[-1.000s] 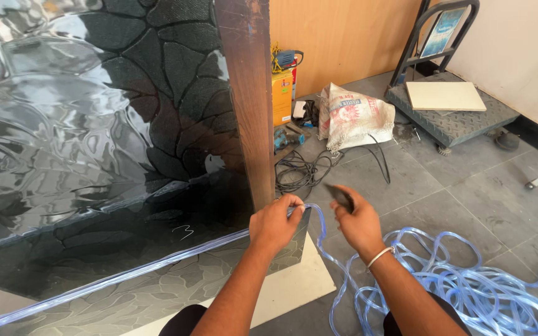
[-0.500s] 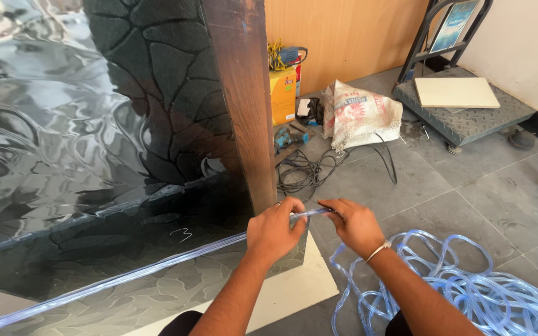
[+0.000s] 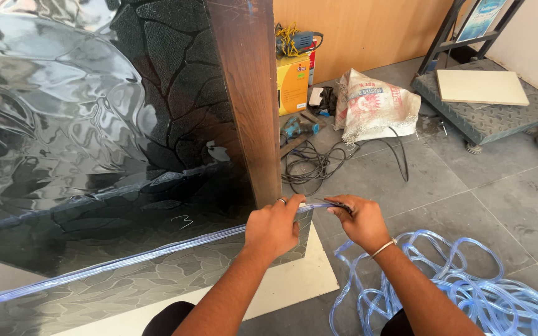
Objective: The person applies a blue protective edge tape to the edges of a large glass panel. They smooth the tape along the edges and use a utility knife to trim the excess tape at the corners.
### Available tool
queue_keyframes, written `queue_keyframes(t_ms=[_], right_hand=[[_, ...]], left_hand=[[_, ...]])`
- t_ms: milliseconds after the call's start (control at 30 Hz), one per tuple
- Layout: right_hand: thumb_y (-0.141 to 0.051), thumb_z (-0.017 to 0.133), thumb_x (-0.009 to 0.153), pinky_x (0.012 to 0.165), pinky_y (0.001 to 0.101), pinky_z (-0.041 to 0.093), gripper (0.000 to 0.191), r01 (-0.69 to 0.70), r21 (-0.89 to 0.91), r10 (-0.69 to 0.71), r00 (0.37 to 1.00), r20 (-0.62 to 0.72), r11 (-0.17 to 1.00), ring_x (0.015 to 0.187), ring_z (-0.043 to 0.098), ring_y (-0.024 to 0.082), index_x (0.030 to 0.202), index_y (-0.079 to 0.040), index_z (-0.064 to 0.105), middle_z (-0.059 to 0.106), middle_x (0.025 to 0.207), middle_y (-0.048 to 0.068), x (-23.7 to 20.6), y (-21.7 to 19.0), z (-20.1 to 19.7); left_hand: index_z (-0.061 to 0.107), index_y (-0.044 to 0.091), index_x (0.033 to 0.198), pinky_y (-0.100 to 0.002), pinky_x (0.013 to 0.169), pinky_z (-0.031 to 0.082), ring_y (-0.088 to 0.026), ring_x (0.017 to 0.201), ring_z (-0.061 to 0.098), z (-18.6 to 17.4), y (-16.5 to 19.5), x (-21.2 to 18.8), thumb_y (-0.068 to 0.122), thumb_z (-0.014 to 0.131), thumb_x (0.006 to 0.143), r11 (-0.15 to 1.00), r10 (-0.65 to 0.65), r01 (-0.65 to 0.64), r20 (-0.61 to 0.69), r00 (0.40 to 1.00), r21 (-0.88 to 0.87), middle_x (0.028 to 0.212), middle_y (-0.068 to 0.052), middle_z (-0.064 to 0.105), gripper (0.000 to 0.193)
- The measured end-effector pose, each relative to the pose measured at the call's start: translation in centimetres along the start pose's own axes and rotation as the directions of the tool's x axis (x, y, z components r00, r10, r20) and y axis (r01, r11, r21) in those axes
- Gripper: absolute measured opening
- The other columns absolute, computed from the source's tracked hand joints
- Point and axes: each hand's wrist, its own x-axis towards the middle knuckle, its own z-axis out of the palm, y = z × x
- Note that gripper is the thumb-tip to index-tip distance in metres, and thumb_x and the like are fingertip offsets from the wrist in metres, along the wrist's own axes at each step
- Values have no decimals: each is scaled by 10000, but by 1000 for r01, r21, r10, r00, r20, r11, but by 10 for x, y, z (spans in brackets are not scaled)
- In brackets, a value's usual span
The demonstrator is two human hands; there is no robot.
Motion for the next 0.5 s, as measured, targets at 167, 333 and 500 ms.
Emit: queue_keyframes(t_ms=[167, 333, 500], right_hand=[[-194, 785, 858, 617, 331, 529, 256, -217, 43, 215, 976, 43, 975, 626, 667, 211, 1106, -135, 784, 766, 773, 111, 2, -2, 1], [-208, 786, 853, 608, 311, 535, 233, -31, 33, 30, 998, 47, 999, 629, 678, 160, 1072, -128, 789, 765, 803, 78, 8, -2, -12], [-196, 794, 849, 593, 318, 512, 235, -206, 71, 203, 978, 52, 976, 606, 631, 147, 1078, -145, 803, 755, 730, 73, 0, -10, -8]], left_hand=[[498, 253, 1395, -467, 695, 568, -322, 869, 726, -1, 1, 2, 234, 745, 822, 999, -32, 30, 70, 997, 17, 1032, -100, 695, 625], [470, 282, 1457, -447, 693, 577, -308, 848, 732, -4, 3, 2, 202, 734, 825, 998, -30, 25, 86, 996, 59, 1020, -105, 697, 689], [490, 293, 1448, -435, 632, 574, -294, 812, 731, 0, -1, 0, 188, 724, 877, 997, 41, -43, 32, 999, 64, 1073, -86, 672, 626]])
